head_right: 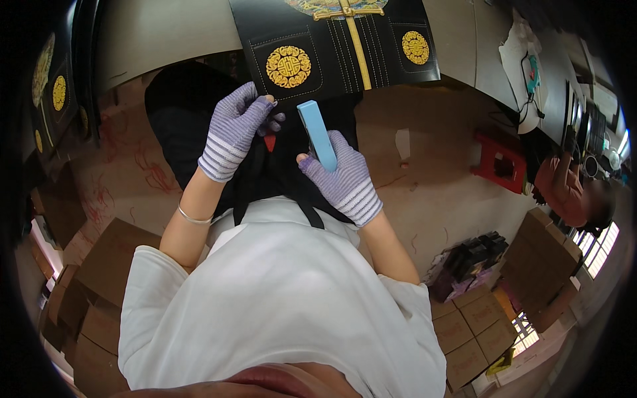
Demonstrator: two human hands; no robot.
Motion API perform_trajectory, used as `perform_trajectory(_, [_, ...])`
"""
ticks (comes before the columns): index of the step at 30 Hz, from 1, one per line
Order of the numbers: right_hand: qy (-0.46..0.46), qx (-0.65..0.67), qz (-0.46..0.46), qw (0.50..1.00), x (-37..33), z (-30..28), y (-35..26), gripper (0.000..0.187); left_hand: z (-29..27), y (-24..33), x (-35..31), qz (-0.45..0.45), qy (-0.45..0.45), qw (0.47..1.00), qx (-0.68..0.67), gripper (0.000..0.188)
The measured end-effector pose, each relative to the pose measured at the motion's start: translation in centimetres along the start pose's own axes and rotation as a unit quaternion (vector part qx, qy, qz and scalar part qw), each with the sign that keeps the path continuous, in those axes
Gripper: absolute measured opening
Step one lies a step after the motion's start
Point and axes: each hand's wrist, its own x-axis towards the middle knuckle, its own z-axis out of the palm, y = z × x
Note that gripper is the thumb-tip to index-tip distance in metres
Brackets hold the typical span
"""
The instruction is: Stapling the edges of decorative black and gold folders in a packaging facility.
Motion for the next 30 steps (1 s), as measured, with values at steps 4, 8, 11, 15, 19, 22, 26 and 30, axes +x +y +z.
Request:
perform_trajectory(4, [0.003, -0.006, -0.008, 1.000, 0.2, 0.2, -0.2, 0.035, -0.2, -0.1, 0.0, 0.016, -0.002, 1.000, 0.002, 0.015])
perform_trajectory(8, [-0.003, -0.018, -0.028, 0.999, 0.2, 0.0, -0.5, 0.035, -0.2, -0.2, 0.1, 0.027, 0.000, 1.000, 0.009, 0.015])
perform_trajectory(11, [0.000, -0.017, -0.032, 0.999, 0.2, 0.0, -0.6, 0.035, -0.1, -0.3, -0.1, 0.019, 0.001, 1.000, 0.011, 0.016])
perform_trajectory(15, [-0.008, -0.008, -0.015, 1.000, 0.8, 0.3, -0.2, 0.034, 0.0, -0.4, -0.4, 0.022, 0.000, 1.000, 0.010, 0.016])
perform_trajectory(19, [0.007, 0.046, -0.005, 0.999, 0.9, 0.4, -1.6, 0.034, 0.0, -0.6, -0.7, 0.024, -0.007, 1.000, -0.003, 0.016])
perform_trajectory(22, [0.011, 0.026, 0.048, 0.998, 1.3, 1.0, -1.1, 0.035, 0.0, -0.6, -0.6, 0.025, -0.014, 0.999, -0.015, 0.016])
perform_trajectory(26, [-0.006, -0.025, 0.057, 0.998, 1.8, 0.9, -0.6, 0.036, -0.4, -0.4, -0.6, 0.003, -0.005, 1.000, -0.012, 0.014])
perform_trajectory(30, [-0.028, 0.050, 0.027, 0.998, 0.6, -2.6, 0.0, 0.036, -4.2, -1.3, -0.5, 0.019, 0.051, 0.998, 0.023, 0.016])
